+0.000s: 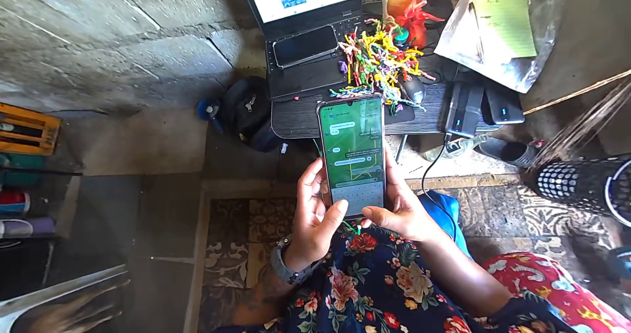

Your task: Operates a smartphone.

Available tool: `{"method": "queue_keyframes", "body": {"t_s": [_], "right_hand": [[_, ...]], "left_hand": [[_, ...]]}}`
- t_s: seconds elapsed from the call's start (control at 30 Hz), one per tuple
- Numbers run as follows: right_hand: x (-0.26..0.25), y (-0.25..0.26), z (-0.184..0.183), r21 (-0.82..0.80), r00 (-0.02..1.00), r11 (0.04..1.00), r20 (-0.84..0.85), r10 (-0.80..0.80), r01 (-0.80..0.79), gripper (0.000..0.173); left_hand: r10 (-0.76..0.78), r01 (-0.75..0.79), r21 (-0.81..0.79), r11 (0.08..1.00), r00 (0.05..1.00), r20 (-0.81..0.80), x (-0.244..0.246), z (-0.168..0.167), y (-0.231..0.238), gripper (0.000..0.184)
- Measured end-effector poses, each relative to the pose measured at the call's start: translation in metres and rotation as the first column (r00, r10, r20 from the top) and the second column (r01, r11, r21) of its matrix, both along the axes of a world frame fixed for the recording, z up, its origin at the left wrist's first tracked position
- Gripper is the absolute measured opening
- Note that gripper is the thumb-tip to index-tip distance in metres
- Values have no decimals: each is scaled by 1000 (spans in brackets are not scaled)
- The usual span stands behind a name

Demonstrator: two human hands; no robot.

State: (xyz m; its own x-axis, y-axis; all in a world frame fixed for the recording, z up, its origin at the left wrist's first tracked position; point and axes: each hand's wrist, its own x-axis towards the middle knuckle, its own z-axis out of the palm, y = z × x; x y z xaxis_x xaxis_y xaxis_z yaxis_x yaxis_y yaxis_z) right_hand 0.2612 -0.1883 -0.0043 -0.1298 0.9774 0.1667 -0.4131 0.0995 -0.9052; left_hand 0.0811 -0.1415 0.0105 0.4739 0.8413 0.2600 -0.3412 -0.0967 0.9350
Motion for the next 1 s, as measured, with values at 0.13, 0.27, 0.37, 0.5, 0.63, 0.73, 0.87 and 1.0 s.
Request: {"method": "queue_keyframes", "body": {"t_s": [0.13,0.27,0.37,0.5,0.63,0.73,0.87,1.0], "right_hand": [[-3,1,2,-48,999,998,26,-31,32,100],[-12,3,5,-112,985,979,55,-162,168,92],[-12,6,4,-60,989,989,57,-135,139,99],[-14,7,4,-34,990,991,63,-124,127,104],[-14,7,2,-52,996,995,38,-79,81,91],[-16,7,3,-83,992,990,58,-108,113,87],[-11,7,0,-21,1000,1000,19,-9,9,102],[-9,6,-1,-14,999,999,-10,41,-41,98]], "left_hand": [[-21,22,-30,999,999,33,-2,-1,0,64],[-54,56,-28,998,996,66,-2,-2,-2,68],[-48,50,-23,999,996,77,-4,-3,-1,68],[6,-7,10,1000,999,46,-4,-5,0,62],[85,-84,14,996,996,-6,-1,-4,-1,63],[80,-80,6,997,997,7,-2,-4,-2,64],[10,-9,-16,1000,997,71,-8,-6,0,65],[-1,2,-8,1000,998,70,-10,-5,1,63]]}}
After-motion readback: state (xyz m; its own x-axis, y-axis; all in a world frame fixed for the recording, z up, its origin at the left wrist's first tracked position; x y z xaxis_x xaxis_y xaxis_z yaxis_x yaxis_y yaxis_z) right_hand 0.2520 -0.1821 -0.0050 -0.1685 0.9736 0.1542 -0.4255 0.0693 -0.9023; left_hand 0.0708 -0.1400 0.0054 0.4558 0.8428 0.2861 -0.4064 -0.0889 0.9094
